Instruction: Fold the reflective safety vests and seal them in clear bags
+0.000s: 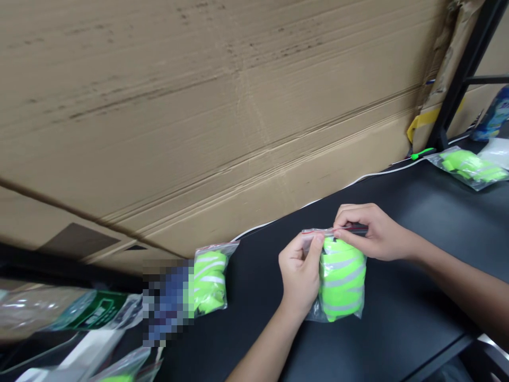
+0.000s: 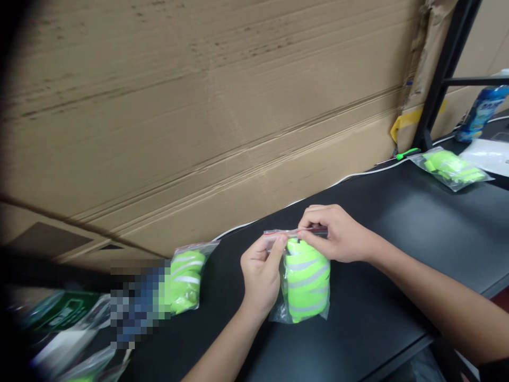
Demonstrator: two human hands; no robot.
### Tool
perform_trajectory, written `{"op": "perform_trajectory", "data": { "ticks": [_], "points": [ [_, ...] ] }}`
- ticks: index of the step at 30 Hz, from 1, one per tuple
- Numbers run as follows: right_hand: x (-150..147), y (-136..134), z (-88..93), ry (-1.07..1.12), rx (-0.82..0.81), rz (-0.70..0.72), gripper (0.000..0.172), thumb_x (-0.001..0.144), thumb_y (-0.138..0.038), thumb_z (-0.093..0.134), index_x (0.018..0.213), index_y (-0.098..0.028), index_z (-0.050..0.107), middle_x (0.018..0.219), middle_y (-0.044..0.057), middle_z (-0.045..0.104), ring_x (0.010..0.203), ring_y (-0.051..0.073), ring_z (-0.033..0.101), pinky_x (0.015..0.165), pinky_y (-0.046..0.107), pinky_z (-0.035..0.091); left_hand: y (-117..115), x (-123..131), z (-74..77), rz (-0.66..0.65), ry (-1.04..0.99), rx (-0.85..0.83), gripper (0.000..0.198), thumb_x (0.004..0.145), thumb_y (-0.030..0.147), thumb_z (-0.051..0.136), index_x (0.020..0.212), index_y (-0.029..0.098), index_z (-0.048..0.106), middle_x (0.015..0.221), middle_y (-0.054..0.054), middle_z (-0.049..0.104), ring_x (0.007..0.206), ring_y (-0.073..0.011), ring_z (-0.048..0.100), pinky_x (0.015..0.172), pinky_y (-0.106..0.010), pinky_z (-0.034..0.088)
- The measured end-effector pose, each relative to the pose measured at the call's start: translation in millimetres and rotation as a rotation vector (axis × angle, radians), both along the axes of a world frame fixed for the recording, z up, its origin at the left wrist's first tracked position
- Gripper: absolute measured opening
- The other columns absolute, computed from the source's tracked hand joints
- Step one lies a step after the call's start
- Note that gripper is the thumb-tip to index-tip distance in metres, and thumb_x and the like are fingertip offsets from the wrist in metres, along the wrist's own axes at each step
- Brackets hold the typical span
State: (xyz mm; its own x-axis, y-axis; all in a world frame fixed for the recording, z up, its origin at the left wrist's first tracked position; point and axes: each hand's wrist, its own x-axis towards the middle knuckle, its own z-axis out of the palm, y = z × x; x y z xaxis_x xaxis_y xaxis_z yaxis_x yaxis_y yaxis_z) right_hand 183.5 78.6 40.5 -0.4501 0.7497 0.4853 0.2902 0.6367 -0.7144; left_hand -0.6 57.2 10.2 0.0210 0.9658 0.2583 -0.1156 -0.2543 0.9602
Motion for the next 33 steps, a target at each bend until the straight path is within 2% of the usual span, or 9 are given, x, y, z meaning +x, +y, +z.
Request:
{"op": "perform_trajectory", "data": {
  "ticks": [4, 8, 11, 15, 19, 24, 28, 33],
  "points": [
    [2.6, 1.4, -1.3, -0.034, 0.023, -0.021, 0.016, 0.094, -0.023, 0.059, 0.080, -0.018, 0.063, 0.077, 0.002, 0.062, 0.067, 0.012, 0.054, 0.063, 0.025, 0.042, 1.3, 0.3, 2.4, -0.020, 0.016, -0.024, 0.017, 0.087, 0.033, 0.073, 0.085, 0.019, 0.081, 0.085, -0.007, 0.078, 0.080, -0.0215, 0.072, 0.072, -0.028, 0.056],
    [3.0, -0.6, -1.6, -0.148, 0.078, -0.027, 0.020, 0.098, -0.031, 0.058, 0.085, -0.018, 0.065, 0.078, 0.002, 0.061, 0.069, 0.012, 0.054, 0.064, 0.025, 0.041, 1.6, -3.4, 3.7, -0.064, 0.095, -0.034, 0.018, 0.087, 0.032, 0.071, 0.084, 0.019, 0.083, 0.082, -0.005, 0.078, 0.079, -0.0213, 0.071, 0.070, -0.027, 0.054],
    [3.5, -1.6, -2.7, -0.186, 0.161, 0.028, 0.027, 0.102, -0.031, 0.051, 0.081, -0.018, 0.061, 0.073, 0.000, 0.055, 0.065, 0.011, 0.051, 0.061, 0.024, 0.038, 2.3, -7.0, 3.8, -0.096, 0.126, -0.046, 0.023, 0.089, 0.035, 0.068, 0.086, 0.018, 0.083, 0.079, -0.006, 0.078, 0.074, -0.0211, 0.070, 0.067, -0.027, 0.053],
    [8.8, 4.1, -6.9, -0.244, 0.227, 0.016, 0.033, 0.102, -0.036, 0.054, 0.074, -0.019, 0.054, 0.068, -0.002, 0.051, 0.058, 0.009, 0.046, 0.055, 0.023, 0.033, 4.9, -7.9, 1.3, -0.127, 0.127, -0.033, 0.027, 0.091, 0.037, 0.065, 0.090, 0.017, 0.083, 0.082, -0.007, 0.078, 0.079, -0.0228, 0.071, 0.071, -0.028, 0.053],
    [12.1, 10.8, -12.0, -0.265, 0.277, -0.013, 0.046, 0.101, -0.044, 0.055, 0.063, -0.019, 0.045, 0.059, -0.005, 0.042, 0.052, 0.008, 0.037, 0.051, 0.024, 0.026, 5.0, -7.9, -2.0, -0.122, 0.206, 0.040, 0.030, 0.095, 0.036, 0.061, 0.088, 0.017, 0.082, 0.080, -0.006, 0.077, 0.073, -0.0187, 0.068, 0.067, -0.025, 0.050],
    [8.1, 8.9, -13.8, -0.297, 0.375, 0.007, 0.048, 0.105, -0.040, 0.047, 0.062, -0.018, 0.046, 0.059, -0.004, 0.039, 0.053, 0.009, 0.036, 0.054, 0.026, 0.026, 4.3, -12.7, -5.0, -0.085, 0.326, 0.159, 0.027, 0.097, 0.034, 0.060, 0.086, 0.017, 0.078, 0.075, -0.002, 0.072, 0.065, -0.0135, 0.060, 0.061, -0.022, 0.044],
    [11.5, 11.4, -14.5, -0.262, 0.326, -0.004, 0.052, 0.103, -0.043, 0.050, 0.058, -0.019, 0.045, 0.057, -0.005, 0.037, 0.051, 0.008, 0.034, 0.053, 0.025, 0.027, 5.1, -11.6, -6.3, -0.081, 0.301, 0.112, 0.028, 0.096, 0.035, 0.061, 0.083, 0.017, 0.077, 0.071, -0.001, 0.068, 0.064, -0.0129, 0.056, 0.059, -0.022, 0.042],
    [10.7, 14.0, -19.8, -0.288, 0.212, -0.033, 0.047, 0.102, -0.047, 0.050, 0.066, -0.018, 0.054, 0.057, -0.005, 0.048, 0.052, 0.008, 0.041, 0.053, 0.024, 0.028, 1.8, -1.0, -5.0, -0.067, 0.187, -0.031, 0.034, 0.092, 0.040, 0.062, 0.072, 0.015, 0.073, 0.065, -0.001, 0.064, 0.060, -0.0127, 0.052, 0.056, -0.022, 0.040]
  ]
}}
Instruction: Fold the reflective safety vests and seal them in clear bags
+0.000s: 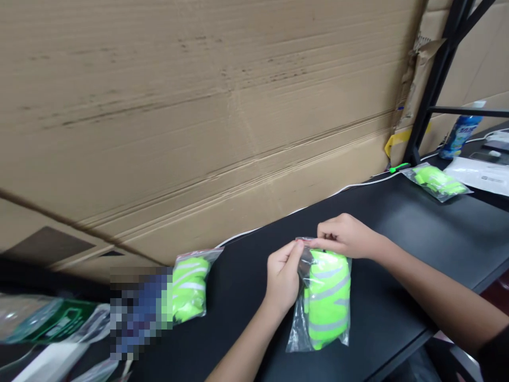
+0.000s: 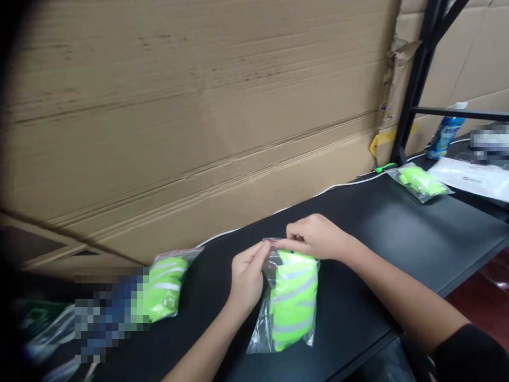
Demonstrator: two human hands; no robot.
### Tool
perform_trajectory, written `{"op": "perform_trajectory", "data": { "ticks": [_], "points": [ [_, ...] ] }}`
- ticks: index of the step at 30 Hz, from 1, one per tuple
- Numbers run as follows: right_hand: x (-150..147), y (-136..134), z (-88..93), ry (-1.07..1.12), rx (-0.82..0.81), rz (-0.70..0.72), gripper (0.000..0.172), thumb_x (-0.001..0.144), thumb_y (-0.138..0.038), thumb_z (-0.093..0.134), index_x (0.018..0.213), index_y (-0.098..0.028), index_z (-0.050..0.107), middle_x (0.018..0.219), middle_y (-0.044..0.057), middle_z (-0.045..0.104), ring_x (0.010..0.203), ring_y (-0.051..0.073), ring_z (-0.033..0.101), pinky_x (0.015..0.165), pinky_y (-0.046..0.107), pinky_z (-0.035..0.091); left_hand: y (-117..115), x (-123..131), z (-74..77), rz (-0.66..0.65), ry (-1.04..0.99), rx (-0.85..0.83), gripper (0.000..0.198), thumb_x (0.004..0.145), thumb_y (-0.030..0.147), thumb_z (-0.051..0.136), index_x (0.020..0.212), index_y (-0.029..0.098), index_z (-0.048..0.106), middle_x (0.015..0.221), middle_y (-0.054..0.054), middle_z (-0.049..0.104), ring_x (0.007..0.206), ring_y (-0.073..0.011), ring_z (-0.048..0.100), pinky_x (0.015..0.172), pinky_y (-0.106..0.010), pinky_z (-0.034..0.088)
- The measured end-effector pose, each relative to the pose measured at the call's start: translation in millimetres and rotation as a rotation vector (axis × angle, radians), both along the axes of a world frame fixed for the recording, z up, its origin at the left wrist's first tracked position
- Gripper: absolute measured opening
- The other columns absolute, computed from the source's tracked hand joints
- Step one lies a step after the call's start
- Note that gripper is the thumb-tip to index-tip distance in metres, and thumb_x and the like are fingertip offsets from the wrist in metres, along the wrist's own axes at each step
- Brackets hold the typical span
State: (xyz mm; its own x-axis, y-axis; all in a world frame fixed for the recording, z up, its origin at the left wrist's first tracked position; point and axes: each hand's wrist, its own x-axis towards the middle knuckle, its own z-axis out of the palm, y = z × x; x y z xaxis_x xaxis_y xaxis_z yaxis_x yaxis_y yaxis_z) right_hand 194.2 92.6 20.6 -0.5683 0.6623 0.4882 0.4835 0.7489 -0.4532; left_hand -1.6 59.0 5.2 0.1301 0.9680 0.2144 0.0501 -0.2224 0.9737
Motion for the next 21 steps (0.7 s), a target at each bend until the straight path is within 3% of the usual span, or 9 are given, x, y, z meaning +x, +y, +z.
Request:
{"op": "perform_trajectory", "data": {
  "ticks": [4, 8, 11, 14, 16, 18, 21],
  "points": [
    [-7.3, -6.4, -3.3, -0.054, 0.051, 0.003, 0.053, 0.106, -0.043, 0.042, 0.058, -0.019, 0.046, 0.053, -0.005, 0.040, 0.048, 0.008, 0.035, 0.052, 0.026, 0.026, -2.0, 6.8, -2.6, 0.003, -0.057, -0.104, 0.040, 0.088, 0.045, 0.063, 0.062, 0.014, 0.067, 0.057, 0.000, 0.057, 0.054, -0.0116, 0.048, 0.053, -0.023, 0.037],
    [-5.5, -5.4, -3.9, -0.021, -0.008, -0.002, 0.053, 0.104, -0.043, 0.043, 0.057, -0.019, 0.044, 0.052, -0.005, 0.038, 0.049, 0.008, 0.034, 0.053, 0.027, 0.027, 0.1, 5.6, 0.8, -0.022, 0.000, -0.121, 0.041, 0.093, 0.047, 0.055, 0.077, 0.014, 0.073, 0.075, -0.006, 0.071, 0.072, -0.0194, 0.064, 0.066, -0.028, 0.048],
    [-2.7, 5.0, -10.7, 0.101, -0.218, -0.126, 0.057, 0.099, -0.052, 0.048, 0.053, -0.020, 0.038, 0.050, -0.005, 0.034, 0.049, 0.008, 0.032, 0.049, 0.026, 0.024, -4.5, 4.4, 10.9, 0.007, 0.331, -0.026, 0.046, 0.094, 0.049, 0.051, 0.121, 0.016, 0.069, 0.112, -0.012, 0.074, 0.105, -0.0288, 0.067, 0.091, -0.041, 0.051],
    [-5.8, 17.2, -26.8, 0.291, -0.531, -0.271, 0.058, 0.092, -0.064, 0.051, 0.056, -0.022, 0.039, 0.051, -0.005, 0.035, 0.049, 0.009, 0.032, 0.045, 0.025, 0.024, -16.2, 11.4, 16.7, 0.023, 0.801, 0.066, 0.094, 0.077, 0.058, 0.070, 0.154, 0.015, 0.037, 0.147, -0.019, 0.053, 0.131, -0.0400, 0.052, 0.107, -0.056, 0.042],
    [-10.7, 21.9, -38.9, 0.338, -0.671, -0.306, 0.056, 0.090, -0.069, 0.048, 0.059, -0.022, 0.042, 0.052, -0.005, 0.038, 0.047, 0.010, 0.035, 0.044, 0.025, 0.027, -25.2, 19.2, 13.7, 0.034, 1.033, 0.097, 0.109, 0.069, 0.052, 0.078, 0.157, 0.012, 0.026, 0.154, -0.023, 0.044, 0.135, -0.0441, 0.046, 0.108, -0.061, 0.039],
    [-15.2, 22.1, -47.2, 0.312, -0.715, -0.290, 0.054, 0.090, -0.068, 0.046, 0.061, -0.023, 0.044, 0.051, -0.004, 0.042, 0.046, 0.011, 0.039, 0.044, 0.026, 0.031, -35.1, 23.7, 7.1, 0.051, 1.162, 0.067, 0.102, 0.070, 0.037, 0.075, 0.155, 0.010, 0.025, 0.151, -0.023, 0.046, 0.132, -0.0429, 0.050, 0.104, -0.059, 0.043],
    [-16.6, 15.3, -45.6, 0.212, -0.688, -0.233, 0.043, 0.089, -0.060, 0.053, 0.068, -0.022, 0.053, 0.055, -0.002, 0.053, 0.050, 0.013, 0.049, 0.049, 0.026, 0.034, -56.7, 14.2, 0.1, 0.110, 1.188, -0.090, 0.083, 0.072, 0.023, 0.066, 0.147, 0.010, 0.032, 0.138, -0.020, 0.056, 0.123, -0.0373, 0.058, 0.098, -0.051, 0.049]
  ]
}}
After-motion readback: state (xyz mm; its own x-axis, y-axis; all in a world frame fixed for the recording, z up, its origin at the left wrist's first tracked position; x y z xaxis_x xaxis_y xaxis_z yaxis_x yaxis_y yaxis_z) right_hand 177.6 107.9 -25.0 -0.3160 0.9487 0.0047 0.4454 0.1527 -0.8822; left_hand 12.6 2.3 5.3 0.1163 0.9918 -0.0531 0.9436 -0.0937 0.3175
